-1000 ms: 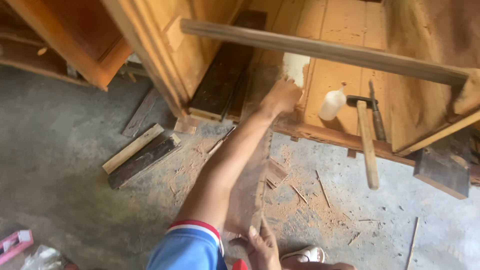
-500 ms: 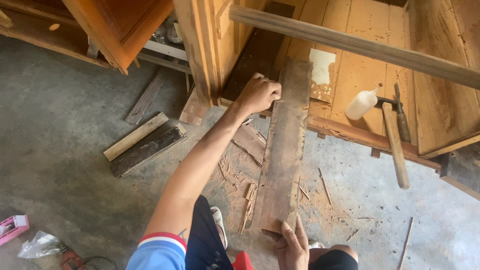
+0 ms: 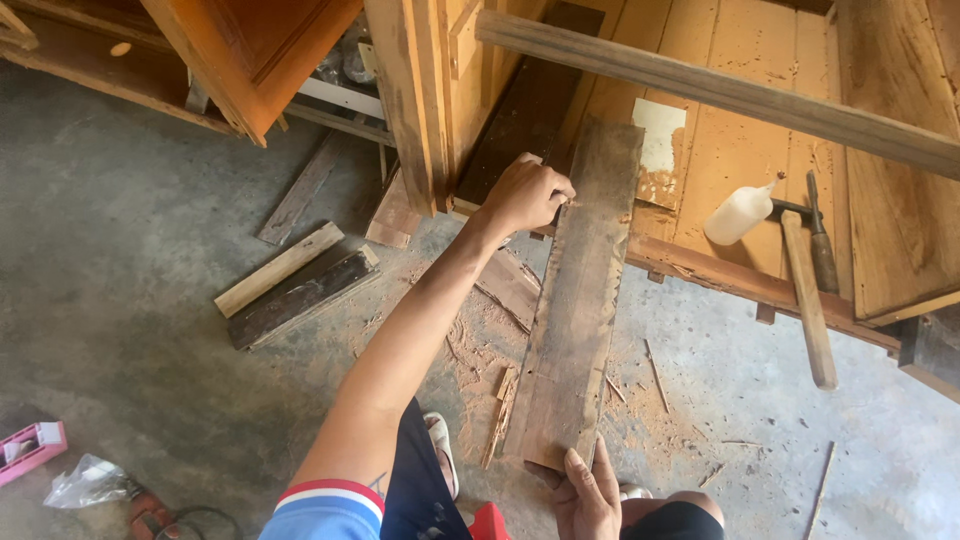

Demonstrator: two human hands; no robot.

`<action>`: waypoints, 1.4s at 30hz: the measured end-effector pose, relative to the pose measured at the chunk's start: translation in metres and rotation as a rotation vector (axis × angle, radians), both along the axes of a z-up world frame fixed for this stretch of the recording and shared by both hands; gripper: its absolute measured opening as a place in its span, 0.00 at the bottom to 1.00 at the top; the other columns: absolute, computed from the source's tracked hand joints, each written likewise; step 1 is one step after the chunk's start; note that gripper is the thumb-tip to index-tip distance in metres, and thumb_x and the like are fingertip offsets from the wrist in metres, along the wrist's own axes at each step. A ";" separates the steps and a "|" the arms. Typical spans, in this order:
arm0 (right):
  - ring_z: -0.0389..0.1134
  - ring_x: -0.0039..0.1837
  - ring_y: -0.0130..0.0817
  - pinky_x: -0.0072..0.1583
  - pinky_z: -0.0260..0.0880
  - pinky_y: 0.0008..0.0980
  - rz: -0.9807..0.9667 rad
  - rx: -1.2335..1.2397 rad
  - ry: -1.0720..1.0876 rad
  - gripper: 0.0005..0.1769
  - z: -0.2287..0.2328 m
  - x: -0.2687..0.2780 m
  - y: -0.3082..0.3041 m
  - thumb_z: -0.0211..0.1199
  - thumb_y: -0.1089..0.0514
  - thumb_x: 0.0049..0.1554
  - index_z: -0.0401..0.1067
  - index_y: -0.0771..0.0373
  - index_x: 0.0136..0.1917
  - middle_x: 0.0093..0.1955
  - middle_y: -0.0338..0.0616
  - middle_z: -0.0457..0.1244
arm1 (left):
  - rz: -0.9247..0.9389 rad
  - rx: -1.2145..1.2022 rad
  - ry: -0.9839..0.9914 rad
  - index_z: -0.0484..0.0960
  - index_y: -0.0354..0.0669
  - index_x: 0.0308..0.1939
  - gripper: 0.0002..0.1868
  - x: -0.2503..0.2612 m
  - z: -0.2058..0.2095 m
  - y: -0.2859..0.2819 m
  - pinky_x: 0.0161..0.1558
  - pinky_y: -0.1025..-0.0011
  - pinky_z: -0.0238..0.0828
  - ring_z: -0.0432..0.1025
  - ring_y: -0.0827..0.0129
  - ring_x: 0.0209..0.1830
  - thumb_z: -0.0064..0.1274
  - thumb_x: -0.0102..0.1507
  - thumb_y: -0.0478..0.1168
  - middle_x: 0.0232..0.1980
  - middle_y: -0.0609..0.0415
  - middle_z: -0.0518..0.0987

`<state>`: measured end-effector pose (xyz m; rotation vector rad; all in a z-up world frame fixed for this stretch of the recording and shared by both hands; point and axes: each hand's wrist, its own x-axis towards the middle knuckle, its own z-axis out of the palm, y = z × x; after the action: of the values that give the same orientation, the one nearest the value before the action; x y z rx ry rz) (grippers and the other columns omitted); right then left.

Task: The person applies glue to a wooden plank and then positions it onto the interior base of a large wooden furniture cabinet.

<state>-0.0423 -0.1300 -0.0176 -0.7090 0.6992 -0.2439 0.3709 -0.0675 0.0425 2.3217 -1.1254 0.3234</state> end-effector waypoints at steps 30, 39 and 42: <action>0.65 0.59 0.57 0.57 0.71 0.65 0.073 0.033 -0.100 0.25 -0.002 -0.001 -0.006 0.49 0.70 0.61 0.63 0.75 0.71 0.65 0.61 0.63 | -0.062 0.258 -0.096 0.72 0.57 0.71 0.38 -0.028 -0.009 0.023 0.78 0.41 0.41 0.77 0.68 0.47 0.51 0.57 0.23 0.49 0.59 0.85; 0.62 0.63 0.56 0.58 0.69 0.69 0.015 0.052 -0.010 0.25 0.009 0.001 -0.002 0.48 0.72 0.60 0.62 0.76 0.71 0.70 0.60 0.61 | 0.008 0.371 -0.123 0.70 0.61 0.72 0.42 -0.028 -0.007 0.018 0.79 0.44 0.39 0.70 0.65 0.55 0.50 0.55 0.23 0.55 0.58 0.77; 0.65 0.59 0.55 0.57 0.71 0.64 0.070 0.035 -0.076 0.26 0.006 -0.001 -0.004 0.49 0.70 0.60 0.63 0.74 0.72 0.65 0.61 0.63 | 0.014 0.241 -0.186 0.67 0.53 0.75 0.44 -0.027 -0.008 0.020 0.69 0.55 0.59 0.66 0.65 0.44 0.51 0.56 0.21 0.42 0.61 0.73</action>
<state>-0.0432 -0.1343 -0.0120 -0.6861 0.6035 -0.1930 0.3442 -0.0471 0.0346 2.5524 -1.2998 0.4383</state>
